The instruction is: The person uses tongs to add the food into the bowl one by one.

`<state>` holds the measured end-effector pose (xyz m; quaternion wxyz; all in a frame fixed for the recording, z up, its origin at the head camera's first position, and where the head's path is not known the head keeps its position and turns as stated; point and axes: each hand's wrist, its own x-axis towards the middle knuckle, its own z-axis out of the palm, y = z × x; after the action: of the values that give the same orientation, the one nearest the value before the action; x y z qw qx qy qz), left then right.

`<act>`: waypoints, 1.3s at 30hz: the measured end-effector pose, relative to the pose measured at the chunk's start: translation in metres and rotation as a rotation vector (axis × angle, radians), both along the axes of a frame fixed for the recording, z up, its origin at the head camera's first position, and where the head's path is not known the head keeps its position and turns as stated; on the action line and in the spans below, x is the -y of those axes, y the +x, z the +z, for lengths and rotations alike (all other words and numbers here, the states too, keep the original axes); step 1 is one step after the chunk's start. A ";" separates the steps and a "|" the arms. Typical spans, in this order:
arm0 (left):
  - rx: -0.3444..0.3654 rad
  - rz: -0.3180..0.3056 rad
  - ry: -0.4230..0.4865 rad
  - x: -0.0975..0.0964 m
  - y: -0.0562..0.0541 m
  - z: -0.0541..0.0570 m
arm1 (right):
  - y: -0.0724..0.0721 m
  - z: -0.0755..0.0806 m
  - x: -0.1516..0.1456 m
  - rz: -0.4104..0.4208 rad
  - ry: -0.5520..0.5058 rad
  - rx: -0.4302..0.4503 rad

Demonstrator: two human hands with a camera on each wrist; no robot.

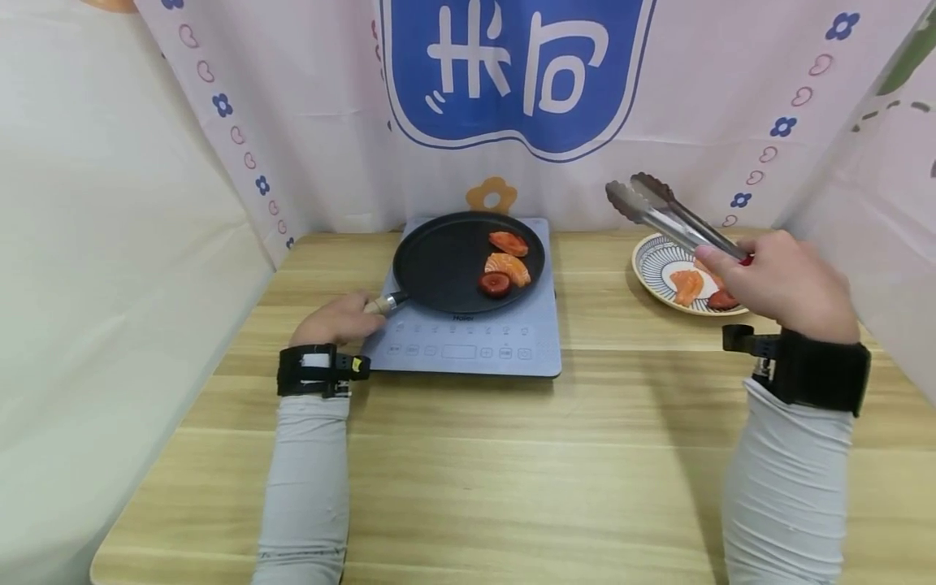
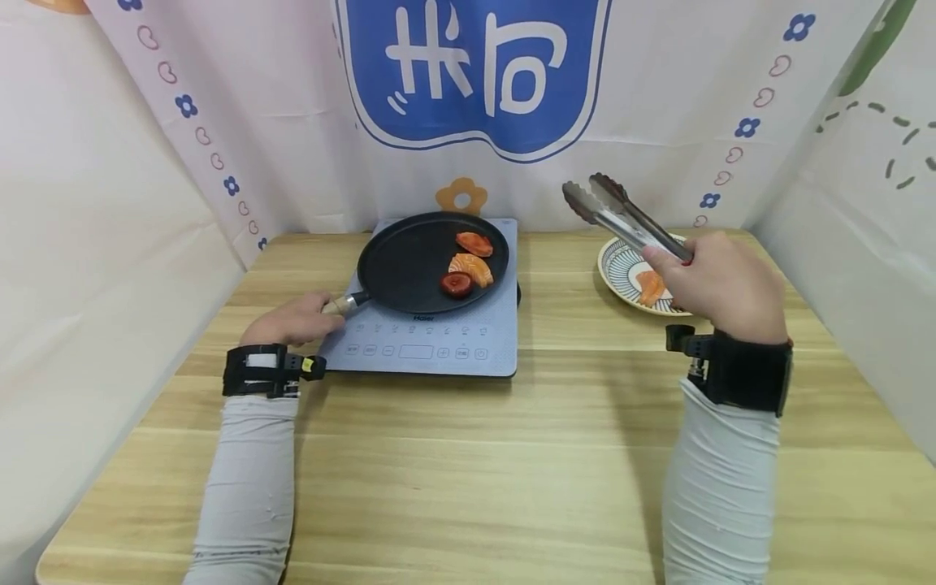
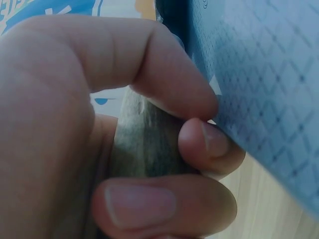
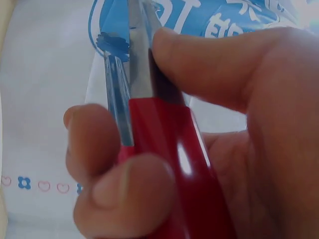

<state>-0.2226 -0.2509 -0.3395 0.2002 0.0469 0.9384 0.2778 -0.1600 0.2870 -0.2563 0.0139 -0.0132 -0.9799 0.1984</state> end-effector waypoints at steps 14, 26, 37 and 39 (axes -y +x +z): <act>-0.005 -0.024 -0.001 0.000 -0.001 0.002 | 0.004 -0.012 -0.033 -0.142 0.027 0.031; 0.012 -0.012 -0.002 -0.003 0.002 0.003 | 0.003 -0.029 -0.051 -0.266 0.019 0.117; 0.008 -0.005 -0.015 -0.004 0.002 0.003 | -0.007 -0.047 -0.066 -0.301 0.040 0.180; 0.011 0.000 -0.017 -0.004 0.002 0.003 | -0.010 -0.049 -0.066 -0.328 0.052 0.195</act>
<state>-0.2206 -0.2467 -0.3369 0.2056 0.0435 0.9396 0.2701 -0.1698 0.3528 -0.3054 -0.0487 -0.1917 -0.9661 0.1658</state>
